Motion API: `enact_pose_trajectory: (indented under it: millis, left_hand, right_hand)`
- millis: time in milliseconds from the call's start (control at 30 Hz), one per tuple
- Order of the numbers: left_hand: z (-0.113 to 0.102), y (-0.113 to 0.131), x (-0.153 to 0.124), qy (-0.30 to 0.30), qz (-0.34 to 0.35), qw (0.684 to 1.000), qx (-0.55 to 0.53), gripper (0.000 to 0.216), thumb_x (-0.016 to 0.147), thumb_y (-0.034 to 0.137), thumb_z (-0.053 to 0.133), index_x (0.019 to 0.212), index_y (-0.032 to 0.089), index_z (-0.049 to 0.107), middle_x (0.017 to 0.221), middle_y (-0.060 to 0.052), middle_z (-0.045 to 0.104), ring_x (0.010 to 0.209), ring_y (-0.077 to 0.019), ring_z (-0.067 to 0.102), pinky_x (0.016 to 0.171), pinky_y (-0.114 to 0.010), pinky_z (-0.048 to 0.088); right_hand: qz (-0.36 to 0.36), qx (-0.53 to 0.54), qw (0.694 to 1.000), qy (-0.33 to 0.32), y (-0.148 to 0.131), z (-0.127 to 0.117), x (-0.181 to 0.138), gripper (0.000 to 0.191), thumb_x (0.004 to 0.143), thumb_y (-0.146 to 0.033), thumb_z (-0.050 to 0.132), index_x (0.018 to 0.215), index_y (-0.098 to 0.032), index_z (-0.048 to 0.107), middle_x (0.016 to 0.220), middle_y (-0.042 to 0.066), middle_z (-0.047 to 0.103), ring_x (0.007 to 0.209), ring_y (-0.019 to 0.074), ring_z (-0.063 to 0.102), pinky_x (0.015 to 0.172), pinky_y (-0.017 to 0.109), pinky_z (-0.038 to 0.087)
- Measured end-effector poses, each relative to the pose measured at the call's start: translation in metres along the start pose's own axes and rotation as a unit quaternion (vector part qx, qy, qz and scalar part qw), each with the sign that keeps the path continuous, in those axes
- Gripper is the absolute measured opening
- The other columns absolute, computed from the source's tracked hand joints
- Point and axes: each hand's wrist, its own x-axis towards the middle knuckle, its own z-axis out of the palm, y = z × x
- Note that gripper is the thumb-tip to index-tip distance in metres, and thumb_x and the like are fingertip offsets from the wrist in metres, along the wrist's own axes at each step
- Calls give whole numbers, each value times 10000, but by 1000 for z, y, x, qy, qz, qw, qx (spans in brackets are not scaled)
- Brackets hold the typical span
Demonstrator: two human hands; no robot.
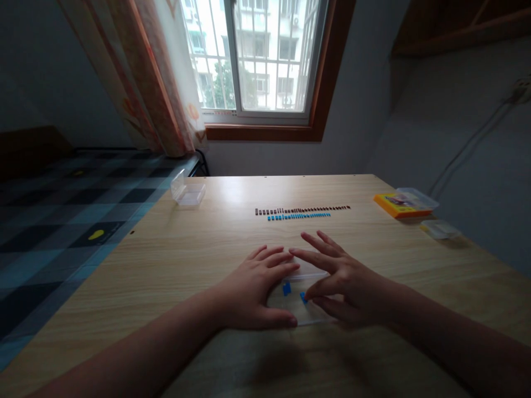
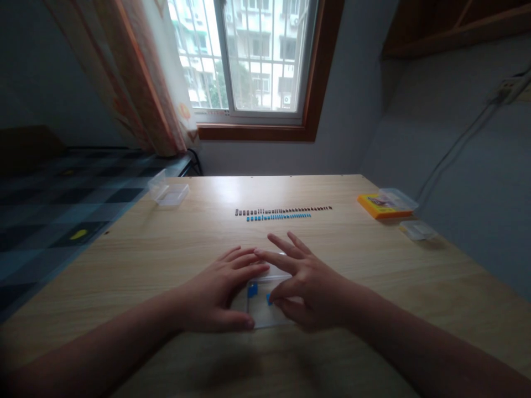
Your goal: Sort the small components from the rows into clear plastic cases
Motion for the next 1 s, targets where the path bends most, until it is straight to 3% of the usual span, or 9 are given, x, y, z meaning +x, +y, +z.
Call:
enact_pose_trajectory:
  millis: [200, 467, 1000]
  left_hand:
    - [0, 0, 0, 3, 6, 1000, 1, 902, 765, 758, 695, 1487, 247, 514, 1575, -130, 468, 1487, -410, 347, 1239, -619, 181]
    - [1, -1, 0, 8, 7, 1000, -2, 895, 763, 757, 696, 1486, 260, 519, 1574, -124, 471, 1480, -414, 356, 1236, -627, 182]
    - [2, -1, 0, -2, 7, 1000, 18, 916, 775, 766, 674, 1502, 235, 499, 1583, -130, 457, 1484, -406, 351, 1243, -616, 180]
  right_hand:
    - [24, -4, 999, 28, -3, 7, 3, 216, 908, -245, 679, 1062, -345, 792, 1623, -9, 397, 1564, 318, 192, 1243, 624, 188]
    - [35, 8, 998, 51, -2, 10, 3, 241, 915, -241, 680, 1097, -362, 782, 1641, -14, 356, 1561, 311, 205, 1242, 623, 206]
    - [31, 7, 999, 33, -3, 9, 5, 227, 935, -258, 654, 1094, -356, 784, 1654, -12, 333, 1572, 316, 155, 1243, 630, 172]
